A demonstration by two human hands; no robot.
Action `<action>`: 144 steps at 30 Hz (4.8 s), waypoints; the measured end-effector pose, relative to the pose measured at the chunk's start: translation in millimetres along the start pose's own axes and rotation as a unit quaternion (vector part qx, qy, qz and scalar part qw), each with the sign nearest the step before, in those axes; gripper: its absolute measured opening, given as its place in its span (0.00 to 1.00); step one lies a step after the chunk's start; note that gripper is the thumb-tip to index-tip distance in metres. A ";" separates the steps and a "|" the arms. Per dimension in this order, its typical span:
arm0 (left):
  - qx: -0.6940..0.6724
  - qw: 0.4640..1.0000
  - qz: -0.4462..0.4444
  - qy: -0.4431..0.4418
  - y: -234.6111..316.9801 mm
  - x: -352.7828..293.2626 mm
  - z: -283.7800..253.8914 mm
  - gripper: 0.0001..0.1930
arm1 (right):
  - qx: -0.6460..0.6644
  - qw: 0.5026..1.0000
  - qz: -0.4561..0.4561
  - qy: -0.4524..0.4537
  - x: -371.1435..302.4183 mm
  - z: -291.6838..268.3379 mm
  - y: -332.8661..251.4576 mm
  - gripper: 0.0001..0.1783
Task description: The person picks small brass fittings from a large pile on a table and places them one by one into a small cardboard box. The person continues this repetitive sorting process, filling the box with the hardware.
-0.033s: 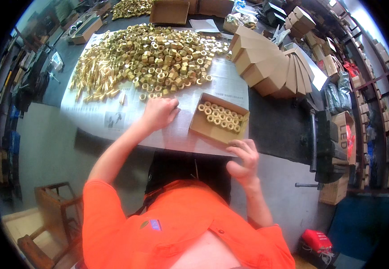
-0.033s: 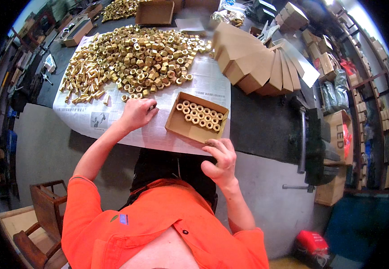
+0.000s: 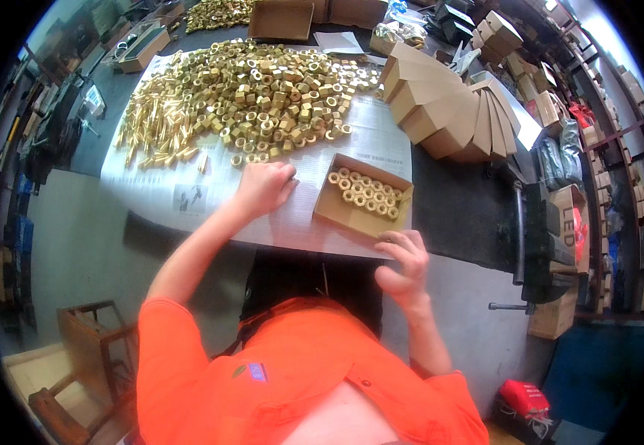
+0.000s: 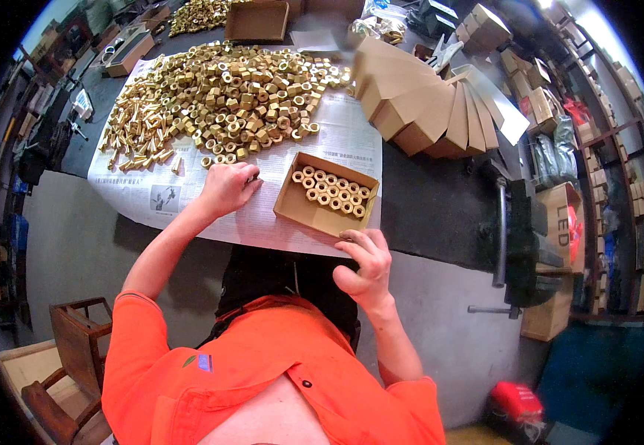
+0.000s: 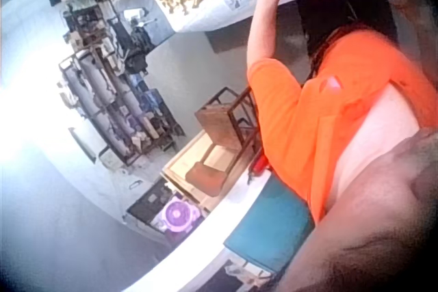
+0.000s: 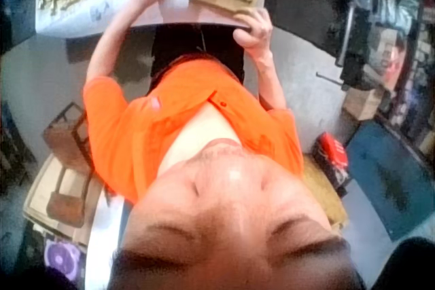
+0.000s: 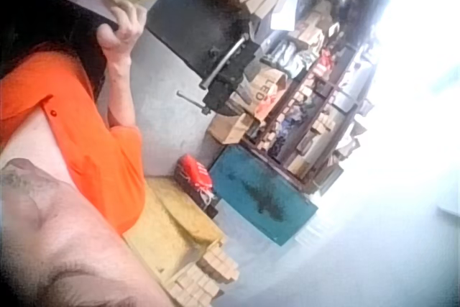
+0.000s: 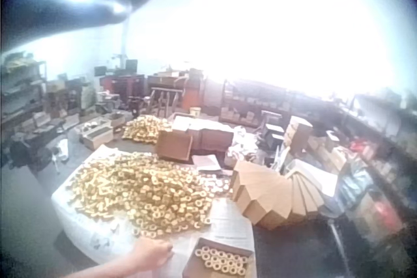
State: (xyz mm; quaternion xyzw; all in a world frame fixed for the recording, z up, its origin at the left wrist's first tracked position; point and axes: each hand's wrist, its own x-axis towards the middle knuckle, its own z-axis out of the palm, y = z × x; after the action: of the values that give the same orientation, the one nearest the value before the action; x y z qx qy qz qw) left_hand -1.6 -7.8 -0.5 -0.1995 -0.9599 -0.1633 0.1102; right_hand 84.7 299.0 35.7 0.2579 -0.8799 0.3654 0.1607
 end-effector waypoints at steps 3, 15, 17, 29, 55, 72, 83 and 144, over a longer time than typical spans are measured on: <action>0.016 1.000 0.001 0.008 2.3 -4.4 1.9 0.08 | 0.004 1.000 0.001 -0.002 -0.3 -0.7 0.3 0.16; -0.107 0.994 -0.025 0.027 7.7 8.5 -14.1 0.07 | 0.003 1.000 -0.004 0.003 0.3 -1.5 -1.1 0.16; -0.201 0.978 -0.049 0.034 18.8 21.3 -30.2 0.07 | 0.004 1.000 -0.005 0.005 -1.1 -0.5 0.3 0.16; 0.018 0.988 0.137 -0.062 70.3 43.3 4.7 0.06 | 0.009 1.000 0.000 0.009 -0.7 -0.3 0.5 0.15; 0.036 0.986 0.113 -0.116 76.9 51.5 2.5 0.03 | 0.004 1.000 -0.005 0.016 -1.4 2.9 1.9 0.15; 0.106 0.990 0.042 -0.085 17.1 141.1 25.3 0.06 | 0.012 1.000 -0.006 0.014 -0.9 -0.2 -1.0 0.15; 0.106 0.990 0.052 -0.074 16.5 136.9 22.9 0.06 | 0.015 1.000 -0.006 0.013 -0.5 0.4 1.7 0.15; 0.014 0.988 0.033 -0.153 73.0 40.1 -11.8 0.03 | 0.113 0.909 0.099 -0.388 84.6 41.2 3.7 0.31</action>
State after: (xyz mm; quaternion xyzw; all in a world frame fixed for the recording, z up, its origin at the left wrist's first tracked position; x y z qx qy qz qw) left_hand -5.2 65.2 41.2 -0.2517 -0.9607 -0.1131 -0.0303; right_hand 9.7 242.8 45.5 0.3070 -0.8468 0.3473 -0.2608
